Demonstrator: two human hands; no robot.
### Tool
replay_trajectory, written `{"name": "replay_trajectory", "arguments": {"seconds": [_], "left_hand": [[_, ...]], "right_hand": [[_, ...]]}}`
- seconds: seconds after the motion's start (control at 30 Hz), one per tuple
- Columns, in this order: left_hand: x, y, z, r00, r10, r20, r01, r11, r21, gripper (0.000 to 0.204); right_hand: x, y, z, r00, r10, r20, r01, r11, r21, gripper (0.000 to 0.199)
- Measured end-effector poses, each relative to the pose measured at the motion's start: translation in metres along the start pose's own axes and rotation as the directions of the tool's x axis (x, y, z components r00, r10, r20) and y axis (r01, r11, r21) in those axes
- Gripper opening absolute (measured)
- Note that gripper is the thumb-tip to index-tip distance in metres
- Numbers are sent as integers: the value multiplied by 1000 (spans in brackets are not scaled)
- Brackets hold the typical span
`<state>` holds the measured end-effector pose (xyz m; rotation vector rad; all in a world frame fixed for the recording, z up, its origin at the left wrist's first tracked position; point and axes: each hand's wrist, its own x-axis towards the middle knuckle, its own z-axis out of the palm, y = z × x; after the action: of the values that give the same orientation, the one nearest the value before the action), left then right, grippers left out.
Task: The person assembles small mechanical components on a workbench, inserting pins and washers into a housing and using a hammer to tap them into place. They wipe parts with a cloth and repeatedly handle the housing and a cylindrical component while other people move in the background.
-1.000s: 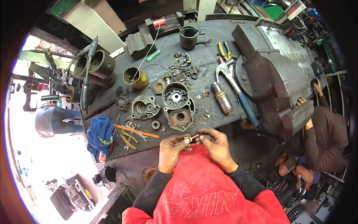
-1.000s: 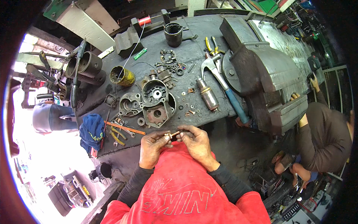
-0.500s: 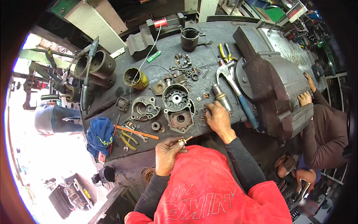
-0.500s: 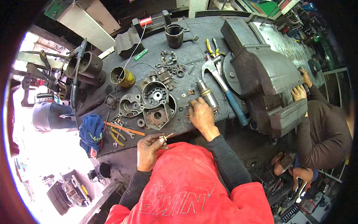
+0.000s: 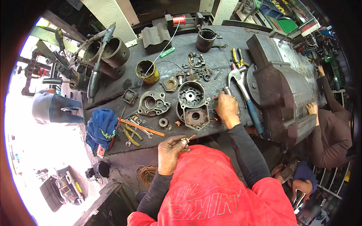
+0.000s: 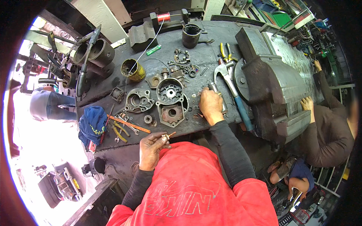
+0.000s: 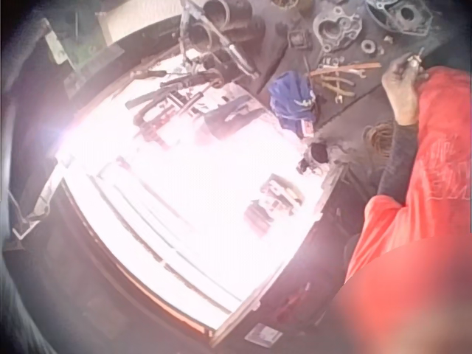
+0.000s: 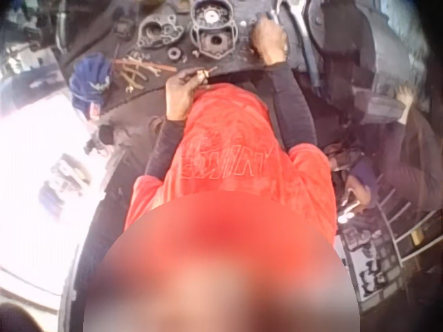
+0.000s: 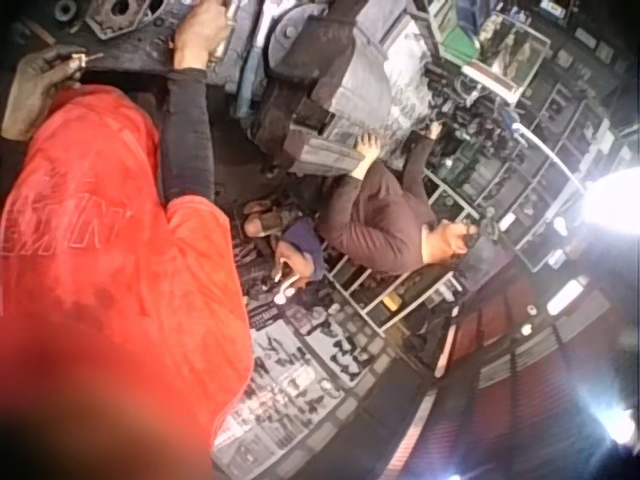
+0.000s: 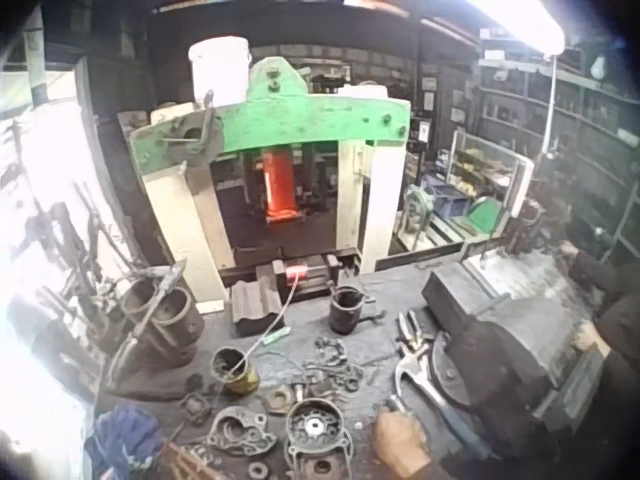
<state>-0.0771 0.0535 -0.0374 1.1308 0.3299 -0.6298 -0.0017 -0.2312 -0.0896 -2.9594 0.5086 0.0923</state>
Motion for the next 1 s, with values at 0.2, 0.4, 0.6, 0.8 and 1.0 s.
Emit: {"name": "replay_trajectory", "arguments": {"seconds": [0.2,0.4,0.6,0.8,1.0], "left_hand": [[0,2,-4,999,-34,32,36,997,-66,26],[-4,13,3,976,-79,202,120,972,-201,27],[-15,36,20,959,-51,280,99,983,-157,25],[-14,51,22,949,-85,305,144,973,-179,25],[-14,43,23,934,-164,316,234,951,-200,27]], "right_hand": [[-36,7,-24,968,4,-250,73,952,298,15],[-112,-7,-74,791,-270,-549,458,856,239,19],[-143,-29,-108,842,-128,-524,459,680,572,22],[-149,-17,-116,953,-81,292,-303,-275,912,20],[-144,-12,-105,931,-278,235,-323,-332,886,20]]}}
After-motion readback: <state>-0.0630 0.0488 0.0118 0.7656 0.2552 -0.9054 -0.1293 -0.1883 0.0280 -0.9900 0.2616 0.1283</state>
